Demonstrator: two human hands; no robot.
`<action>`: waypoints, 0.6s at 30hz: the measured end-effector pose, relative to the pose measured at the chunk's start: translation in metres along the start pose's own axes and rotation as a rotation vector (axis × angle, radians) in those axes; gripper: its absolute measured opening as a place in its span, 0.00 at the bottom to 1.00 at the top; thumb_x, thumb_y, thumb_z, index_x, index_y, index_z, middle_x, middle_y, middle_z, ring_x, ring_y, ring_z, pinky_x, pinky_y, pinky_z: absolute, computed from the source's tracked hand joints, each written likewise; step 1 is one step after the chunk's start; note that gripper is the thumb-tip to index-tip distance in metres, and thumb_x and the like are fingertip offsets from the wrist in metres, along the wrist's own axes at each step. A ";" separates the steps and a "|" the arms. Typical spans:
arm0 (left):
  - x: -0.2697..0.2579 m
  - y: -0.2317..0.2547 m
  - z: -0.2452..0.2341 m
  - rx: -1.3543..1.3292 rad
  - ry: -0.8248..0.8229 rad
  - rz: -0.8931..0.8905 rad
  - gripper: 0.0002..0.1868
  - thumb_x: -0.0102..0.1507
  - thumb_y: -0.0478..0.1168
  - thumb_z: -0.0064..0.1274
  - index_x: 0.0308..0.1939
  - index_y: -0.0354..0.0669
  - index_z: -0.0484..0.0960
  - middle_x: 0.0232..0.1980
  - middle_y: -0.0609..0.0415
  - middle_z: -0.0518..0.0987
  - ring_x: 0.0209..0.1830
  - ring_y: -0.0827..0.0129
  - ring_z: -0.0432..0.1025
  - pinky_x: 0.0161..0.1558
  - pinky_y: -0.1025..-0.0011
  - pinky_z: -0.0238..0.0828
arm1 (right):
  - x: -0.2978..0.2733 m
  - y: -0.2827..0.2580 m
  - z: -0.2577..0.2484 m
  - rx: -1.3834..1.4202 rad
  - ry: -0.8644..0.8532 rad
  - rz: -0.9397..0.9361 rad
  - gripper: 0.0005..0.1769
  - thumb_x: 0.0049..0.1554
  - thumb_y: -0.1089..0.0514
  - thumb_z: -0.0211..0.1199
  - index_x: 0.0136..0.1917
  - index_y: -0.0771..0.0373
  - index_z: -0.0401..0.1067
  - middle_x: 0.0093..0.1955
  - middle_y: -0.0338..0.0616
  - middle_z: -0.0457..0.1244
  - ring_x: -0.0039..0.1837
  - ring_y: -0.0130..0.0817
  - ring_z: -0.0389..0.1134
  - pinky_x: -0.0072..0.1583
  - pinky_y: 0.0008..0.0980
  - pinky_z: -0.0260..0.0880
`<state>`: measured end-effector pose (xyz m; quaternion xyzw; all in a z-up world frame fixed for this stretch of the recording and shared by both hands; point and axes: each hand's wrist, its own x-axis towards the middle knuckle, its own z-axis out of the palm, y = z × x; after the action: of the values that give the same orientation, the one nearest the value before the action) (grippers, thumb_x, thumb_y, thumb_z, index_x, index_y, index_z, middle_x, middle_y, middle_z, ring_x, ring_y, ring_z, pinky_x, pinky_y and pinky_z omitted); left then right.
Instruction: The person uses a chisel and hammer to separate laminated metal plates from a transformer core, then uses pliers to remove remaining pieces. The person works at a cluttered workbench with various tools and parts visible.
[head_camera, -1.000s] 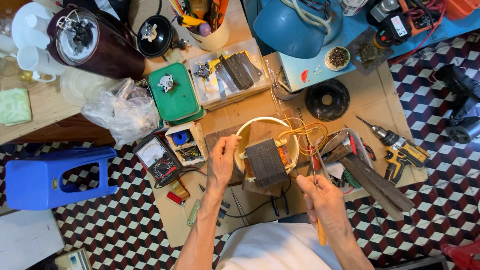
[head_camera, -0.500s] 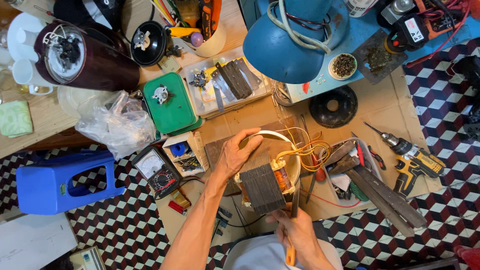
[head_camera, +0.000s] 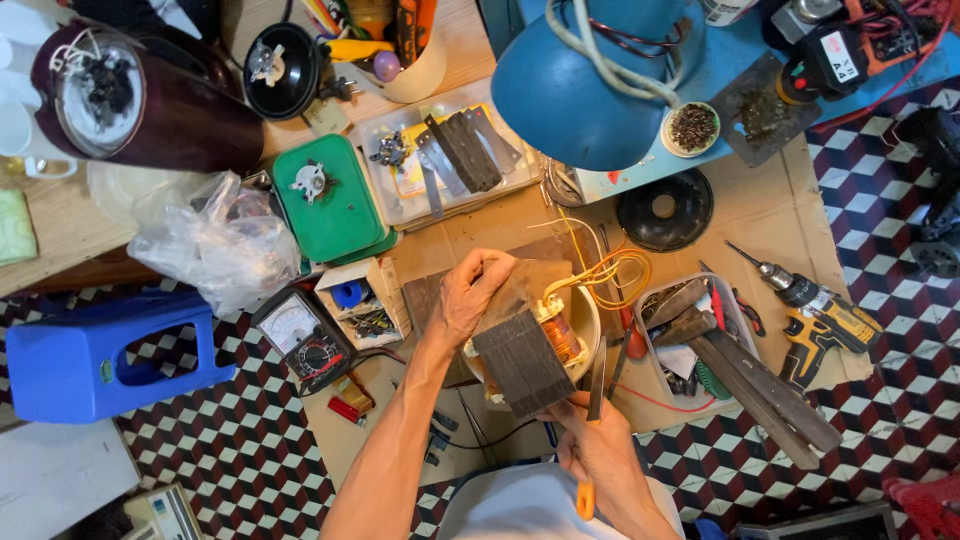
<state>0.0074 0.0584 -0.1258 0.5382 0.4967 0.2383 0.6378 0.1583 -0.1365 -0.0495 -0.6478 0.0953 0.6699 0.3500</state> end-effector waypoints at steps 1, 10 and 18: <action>0.003 -0.001 0.001 0.006 0.002 0.014 0.19 0.69 0.52 0.52 0.50 0.40 0.82 0.41 0.59 0.82 0.42 0.79 0.72 0.45 0.76 0.71 | -0.001 -0.002 -0.001 -0.023 0.018 -0.029 0.20 0.52 0.49 0.67 0.50 0.66 0.70 0.41 0.50 0.72 0.23 0.25 0.55 0.23 0.26 0.46; -0.026 0.037 -0.006 0.001 0.277 0.159 0.23 0.71 0.54 0.45 0.62 0.42 0.75 0.53 0.53 0.80 0.52 0.71 0.74 0.55 0.71 0.71 | -0.061 -0.016 -0.048 -0.232 0.251 -0.269 0.26 0.65 0.44 0.51 0.62 0.68 0.73 0.28 0.48 0.55 0.23 0.25 0.50 0.25 0.25 0.47; -0.110 0.076 0.009 -0.090 0.299 0.191 0.22 0.73 0.51 0.42 0.61 0.39 0.77 0.55 0.53 0.81 0.57 0.71 0.72 0.61 0.71 0.67 | -0.103 -0.067 -0.011 -0.151 -0.046 -0.650 0.29 0.65 0.55 0.49 0.78 0.63 0.59 0.37 0.45 0.64 0.26 0.23 0.60 0.23 0.21 0.56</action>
<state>-0.0101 -0.0147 -0.0148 0.5123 0.5215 0.3970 0.5550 0.1977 -0.1293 0.0668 -0.6531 -0.1741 0.5430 0.4984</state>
